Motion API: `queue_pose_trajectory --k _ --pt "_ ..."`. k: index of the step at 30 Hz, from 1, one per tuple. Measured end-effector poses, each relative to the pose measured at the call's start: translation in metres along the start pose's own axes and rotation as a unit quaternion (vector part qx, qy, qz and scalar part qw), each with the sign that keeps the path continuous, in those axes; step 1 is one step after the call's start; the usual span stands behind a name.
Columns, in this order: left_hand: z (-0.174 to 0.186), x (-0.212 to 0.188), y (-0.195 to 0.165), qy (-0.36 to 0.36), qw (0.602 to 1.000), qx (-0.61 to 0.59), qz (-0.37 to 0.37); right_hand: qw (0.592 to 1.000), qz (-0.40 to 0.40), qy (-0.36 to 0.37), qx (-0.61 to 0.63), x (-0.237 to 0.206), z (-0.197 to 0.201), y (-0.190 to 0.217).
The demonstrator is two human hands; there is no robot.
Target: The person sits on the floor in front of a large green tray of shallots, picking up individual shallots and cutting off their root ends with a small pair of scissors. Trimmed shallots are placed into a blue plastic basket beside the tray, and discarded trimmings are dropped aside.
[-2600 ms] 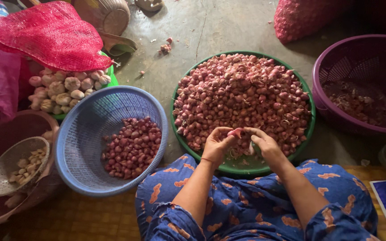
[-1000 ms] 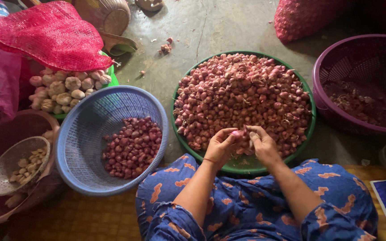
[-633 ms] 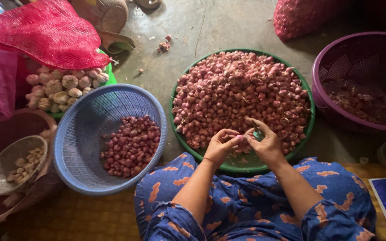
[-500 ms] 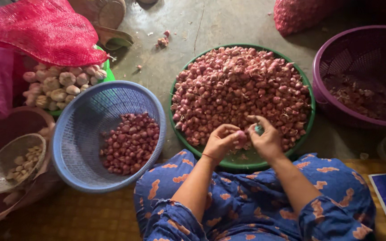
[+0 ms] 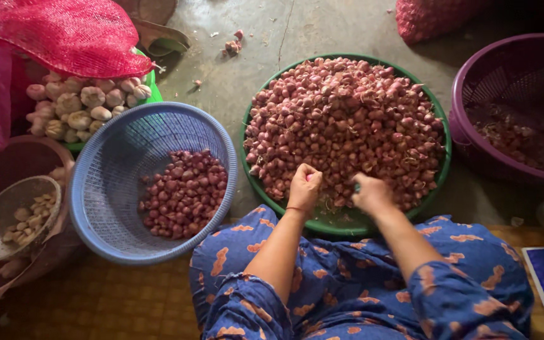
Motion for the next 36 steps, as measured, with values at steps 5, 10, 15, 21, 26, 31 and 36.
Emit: queue_pose_trajectory --k 5,10,15,21,26,31,36 --pt "0.008 0.005 -0.008 -0.039 0.989 0.134 -0.040 0.996 0.061 -0.021 -0.066 -0.003 -0.014 0.027" --pt "0.000 0.005 -0.002 0.040 0.986 0.160 -0.014 0.964 0.021 -0.078 0.254 0.001 0.002 0.024" --pt "-0.019 -0.010 0.010 0.173 0.979 -0.055 0.095 0.823 -0.002 -0.008 0.567 -0.003 -0.002 0.016" --pt "-0.018 -0.016 0.011 0.168 0.983 -0.057 0.053 0.781 -0.018 0.005 0.624 -0.006 -0.013 0.008" --pt "-0.016 -0.017 0.018 0.163 0.981 -0.075 0.074 0.807 -0.050 -0.010 0.588 -0.001 -0.013 0.000" --pt "-0.012 -0.014 0.006 0.143 0.983 -0.110 0.046 0.853 -0.043 0.081 0.513 -0.006 0.001 -0.015" --pt "-0.009 -0.011 0.006 0.108 0.989 -0.091 0.043 0.876 0.077 0.091 0.467 -0.015 0.003 0.000"
Point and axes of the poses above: each hand's wrist, its own x-axis towards the middle knuckle, its own z-axis out of the back of the hand, y = z × x, the point moved 4 cm from there along x, towards the middle knuckle
